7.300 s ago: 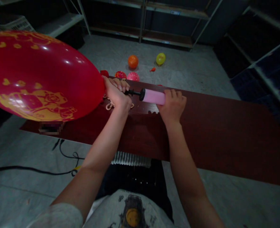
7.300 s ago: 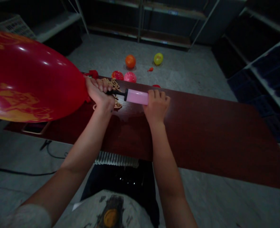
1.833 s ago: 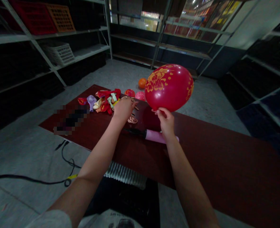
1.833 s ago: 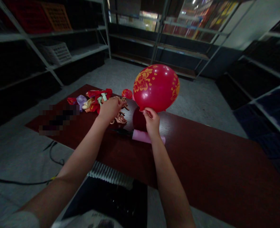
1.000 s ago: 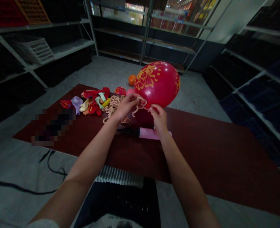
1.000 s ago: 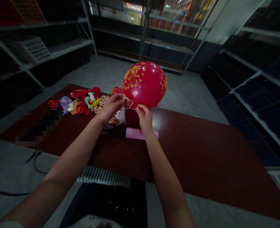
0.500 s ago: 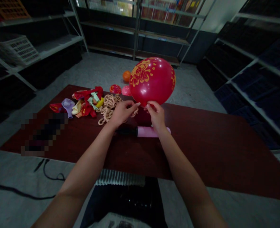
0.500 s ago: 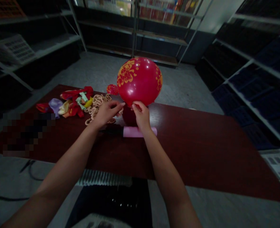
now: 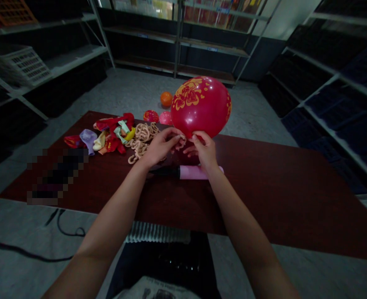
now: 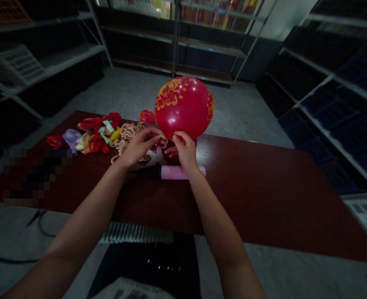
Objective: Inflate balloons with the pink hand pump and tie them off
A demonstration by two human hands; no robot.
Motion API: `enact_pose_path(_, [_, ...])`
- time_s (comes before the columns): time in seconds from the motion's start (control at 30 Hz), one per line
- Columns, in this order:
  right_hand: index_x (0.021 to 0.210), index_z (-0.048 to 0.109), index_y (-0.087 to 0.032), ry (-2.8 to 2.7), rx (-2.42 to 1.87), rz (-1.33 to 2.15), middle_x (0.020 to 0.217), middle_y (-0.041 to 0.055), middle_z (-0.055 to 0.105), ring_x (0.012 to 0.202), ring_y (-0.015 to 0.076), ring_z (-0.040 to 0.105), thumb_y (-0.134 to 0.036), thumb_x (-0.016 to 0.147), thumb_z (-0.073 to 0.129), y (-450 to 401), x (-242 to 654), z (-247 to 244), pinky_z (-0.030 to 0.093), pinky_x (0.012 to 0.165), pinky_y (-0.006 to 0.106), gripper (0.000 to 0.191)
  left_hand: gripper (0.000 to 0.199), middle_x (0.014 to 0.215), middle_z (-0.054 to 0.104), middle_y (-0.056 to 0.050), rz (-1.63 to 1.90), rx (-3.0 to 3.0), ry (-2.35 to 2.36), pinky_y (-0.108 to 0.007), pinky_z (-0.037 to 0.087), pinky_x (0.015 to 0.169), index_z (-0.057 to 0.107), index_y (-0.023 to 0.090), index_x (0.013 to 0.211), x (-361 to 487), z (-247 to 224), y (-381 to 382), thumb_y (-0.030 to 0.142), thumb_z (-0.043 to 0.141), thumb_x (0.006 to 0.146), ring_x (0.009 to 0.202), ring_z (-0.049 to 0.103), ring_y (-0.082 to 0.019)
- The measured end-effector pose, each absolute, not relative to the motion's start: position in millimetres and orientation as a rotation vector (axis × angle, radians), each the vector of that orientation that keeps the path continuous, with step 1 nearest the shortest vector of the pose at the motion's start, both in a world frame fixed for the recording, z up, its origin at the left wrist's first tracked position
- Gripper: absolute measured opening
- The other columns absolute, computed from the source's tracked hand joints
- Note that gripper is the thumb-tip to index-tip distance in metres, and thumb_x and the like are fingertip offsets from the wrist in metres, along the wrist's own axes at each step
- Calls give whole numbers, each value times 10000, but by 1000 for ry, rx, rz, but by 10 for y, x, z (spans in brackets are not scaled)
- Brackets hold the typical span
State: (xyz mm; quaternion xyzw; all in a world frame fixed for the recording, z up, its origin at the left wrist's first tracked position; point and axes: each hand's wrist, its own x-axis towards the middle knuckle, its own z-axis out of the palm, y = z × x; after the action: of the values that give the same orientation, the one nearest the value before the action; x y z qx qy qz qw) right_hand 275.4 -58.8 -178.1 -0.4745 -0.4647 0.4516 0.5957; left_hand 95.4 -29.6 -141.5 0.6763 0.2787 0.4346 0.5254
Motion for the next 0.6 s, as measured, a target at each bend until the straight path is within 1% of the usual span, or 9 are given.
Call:
enact_pose_path(0.03, [1086, 615, -296, -1075, -1089, 1064, 982, 15, 755, 793, 207, 776, -589, 858, 681, -591, 2753, -1781, 589, 526, 263, 378, 107, 917, 713, -67, 1037, 1631, 663, -248, 514, 644, 658, 152, 1032, 967, -1416, -305, 211, 611, 958, 732, 648, -148])
enact_pose_path(0.1, [1075, 609, -294, -1071, -1053, 1071, 983, 10, 754, 862, 207, 781, -588, 863, 686, -591, 2751, -1782, 642, 648, 300, 370, 120, 937, 717, -66, 1042, 1668, 666, -256, 522, 687, 669, 153, 1036, 991, -1407, -319, 226, 628, 950, 759, 647, -148])
enact_pose_path(0.2, [1037, 614, -288, -1073, -1008, 1056, 975, 3, 758, 921, 198, 780, -586, 860, 705, -591, 2747, -1769, 656, 802, 349, 358, 131, 968, 728, -69, 1062, 1743, 710, -271, 525, 754, 686, 156, 1015, 974, -1355, -329, 254, 652, 936, 832, 662, -165])
enact_pose_path(0.27, [1023, 617, -285, -1070, -990, 1029, 974, 2, 760, 928, 196, 781, -579, 859, 715, -599, 2740, -1749, 651, 848, 368, 350, 152, 931, 730, -63, 1058, 1823, 796, -283, 516, 765, 699, 161, 958, 916, -1306, -329, 307, 661, 945, 842, 666, -180])
enact_pose_path(0.37, [1033, 620, -281, -1065, -975, 978, 987, 9, 765, 950, 202, 780, -565, 879, 703, -615, 2728, -1719, 645, 889, 394, 333, 260, 782, 703, -45, 994, 2015, 1120, -307, 486, 709, 707, 180, 854, 805, -1271, -318, 415, 676, 959, 744, 650, -202])
enact_pose_path(0.43, [1047, 627, -277, -1075, -974, 958, 1001, 17, 765, 968, 207, 778, -565, 884, 698, -617, 2722, -1718, 643, 902, 405, 338, 291, 733, 691, -40, 928, 2111, 1334, -322, 473, 687, 707, 192, 854, 775, -1297, -312, 463, 685, 957, 701, 642, -216])
enact_pose_path(0.5, [1045, 644, -273, -1096, -980, 939, 995, 15, 761, 952, 205, 777, -583, 863, 711, -608, 2718, -1735, 647, 892, 404, 366, 276, 794, 717, -46, 914, 2110, 1329, -326, 487, 703, 694, 194, 935, 813, -1359, -313, 466, 673, 972, 731, 662, -223])
enact_pose_path(0.6, [1022, 679, -275, -1147, -1001, 887, 993, 1, 750, 910, 186, 767, -620, 823, 727, -589, 2713, -1772, 656, 868, 394, 402, 242, 1025, 740, -80, 1011, 2020, 1062, -322, 524, 813, 632, 173, 1098, 943, -1473, -318, 389, 659, 993, 908, 697, -217])
